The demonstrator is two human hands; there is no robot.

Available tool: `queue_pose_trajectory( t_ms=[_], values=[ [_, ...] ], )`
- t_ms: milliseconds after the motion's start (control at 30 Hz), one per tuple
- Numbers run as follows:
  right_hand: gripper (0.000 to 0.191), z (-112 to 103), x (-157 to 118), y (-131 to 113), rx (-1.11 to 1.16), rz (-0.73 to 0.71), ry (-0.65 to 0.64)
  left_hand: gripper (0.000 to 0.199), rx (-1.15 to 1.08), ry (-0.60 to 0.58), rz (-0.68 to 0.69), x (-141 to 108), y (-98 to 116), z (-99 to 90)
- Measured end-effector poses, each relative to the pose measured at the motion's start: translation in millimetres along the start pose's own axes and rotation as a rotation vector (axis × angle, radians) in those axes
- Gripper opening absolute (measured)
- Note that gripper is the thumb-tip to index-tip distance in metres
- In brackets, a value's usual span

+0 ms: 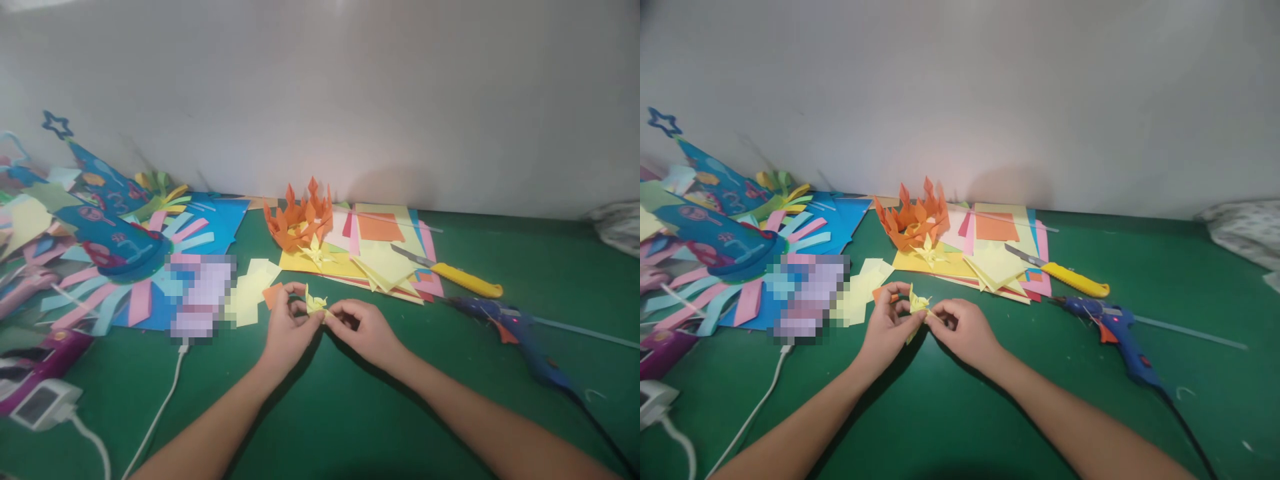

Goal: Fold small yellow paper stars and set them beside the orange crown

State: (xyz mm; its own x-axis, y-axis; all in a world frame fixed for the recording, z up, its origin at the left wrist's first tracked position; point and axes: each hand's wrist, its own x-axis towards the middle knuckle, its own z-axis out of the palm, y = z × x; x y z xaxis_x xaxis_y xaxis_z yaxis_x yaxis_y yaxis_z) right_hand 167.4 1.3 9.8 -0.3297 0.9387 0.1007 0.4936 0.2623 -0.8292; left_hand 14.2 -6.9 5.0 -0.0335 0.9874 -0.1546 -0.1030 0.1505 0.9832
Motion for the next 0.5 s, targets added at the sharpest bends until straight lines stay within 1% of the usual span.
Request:
queue_pose_trajectory(
  t_ms=[100, 233, 367, 500],
  values=[
    [0.024, -1.7, -0.2, -2.8, -0.032, -0.013, -0.008, 0.047, -0.004, -0.001, -0.004, 0.2, 0.7, 0.4],
    [0.024, -3.9, 0.5, -3.7, 0.004, -0.029, -0.037, 0.049, 0.0, 0.0, -0.008, -0.3, 1.9, 0.5],
    [0.018, -2.8, 0.6, -0.3, 0.021, -0.043, -0.024, 0.05, 0.012, -0.01, -0.015, -1.1, 1.1, 0.6],
    [0.01, -0.6, 1.2, 2.5, 0.102, 0.025, 0.009, 0.049, 0.006, -0.021, 0.013, -0.7, -1.2, 0.3]
  ],
)
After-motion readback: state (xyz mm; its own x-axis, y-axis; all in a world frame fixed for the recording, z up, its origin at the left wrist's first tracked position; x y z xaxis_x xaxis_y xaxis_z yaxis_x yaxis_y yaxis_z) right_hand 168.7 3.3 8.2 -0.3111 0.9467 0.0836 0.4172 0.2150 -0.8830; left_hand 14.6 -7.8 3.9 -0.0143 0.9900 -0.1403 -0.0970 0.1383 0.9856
